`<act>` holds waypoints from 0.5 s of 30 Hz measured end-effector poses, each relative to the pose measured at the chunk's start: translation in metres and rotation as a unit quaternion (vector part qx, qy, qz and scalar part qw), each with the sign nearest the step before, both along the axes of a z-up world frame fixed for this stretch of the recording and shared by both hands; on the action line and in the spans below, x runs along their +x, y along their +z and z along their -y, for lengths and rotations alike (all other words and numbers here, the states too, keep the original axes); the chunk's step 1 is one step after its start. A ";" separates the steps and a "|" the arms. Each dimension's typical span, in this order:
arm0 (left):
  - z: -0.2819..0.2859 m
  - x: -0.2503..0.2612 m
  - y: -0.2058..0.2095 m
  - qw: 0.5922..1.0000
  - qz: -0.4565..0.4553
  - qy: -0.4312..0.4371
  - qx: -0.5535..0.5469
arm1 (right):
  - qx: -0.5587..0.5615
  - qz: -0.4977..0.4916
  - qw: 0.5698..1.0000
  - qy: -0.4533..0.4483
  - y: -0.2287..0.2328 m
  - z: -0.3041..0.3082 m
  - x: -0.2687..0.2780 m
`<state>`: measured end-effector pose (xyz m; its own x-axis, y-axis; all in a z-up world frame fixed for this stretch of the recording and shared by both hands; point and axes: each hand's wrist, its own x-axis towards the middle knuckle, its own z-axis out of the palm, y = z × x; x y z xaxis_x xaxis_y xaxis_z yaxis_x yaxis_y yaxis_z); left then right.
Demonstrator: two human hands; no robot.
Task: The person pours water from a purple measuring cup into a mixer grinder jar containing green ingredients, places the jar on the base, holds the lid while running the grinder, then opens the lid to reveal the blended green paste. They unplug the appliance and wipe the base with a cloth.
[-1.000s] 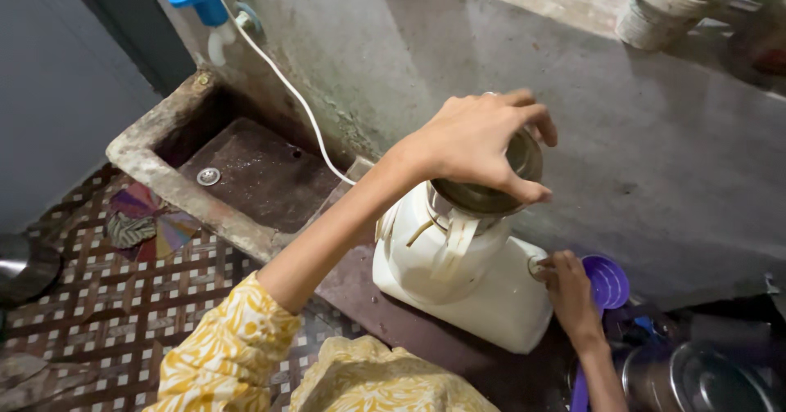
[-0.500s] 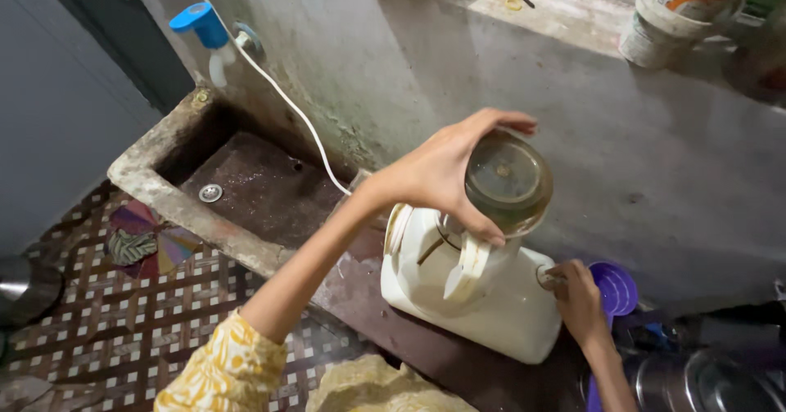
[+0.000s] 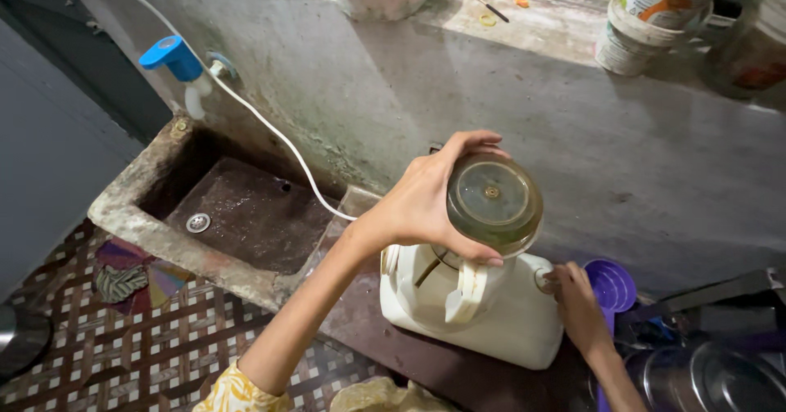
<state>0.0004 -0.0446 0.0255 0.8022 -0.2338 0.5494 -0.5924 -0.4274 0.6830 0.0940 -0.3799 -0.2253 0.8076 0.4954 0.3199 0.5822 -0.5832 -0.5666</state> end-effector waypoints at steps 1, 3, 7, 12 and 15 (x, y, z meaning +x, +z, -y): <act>0.000 0.000 0.000 1.000 0.000 -0.001 0.001 | -0.015 0.004 1.000 -0.006 -0.001 0.000 0.000; -0.001 0.000 -0.001 1.000 0.000 0.001 0.003 | -0.043 0.034 0.998 -0.014 -0.005 0.001 0.001; -0.001 0.000 -0.002 1.000 -0.006 0.008 0.005 | -0.087 0.087 0.992 -0.029 -0.020 0.003 0.006; -0.002 -0.001 -0.002 1.000 -0.011 0.003 -0.005 | -0.117 0.108 0.986 -0.046 -0.031 -0.003 0.009; -0.002 -0.001 -0.002 1.000 -0.010 -0.004 -0.016 | -0.097 0.096 0.988 -0.071 -0.007 -0.017 0.002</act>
<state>-0.0010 -0.0429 0.0233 0.8116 -0.2229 0.5400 -0.5812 -0.4014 0.7079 0.0956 -0.3634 -0.2325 0.8069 0.4492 0.3835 0.5729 -0.7534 -0.3228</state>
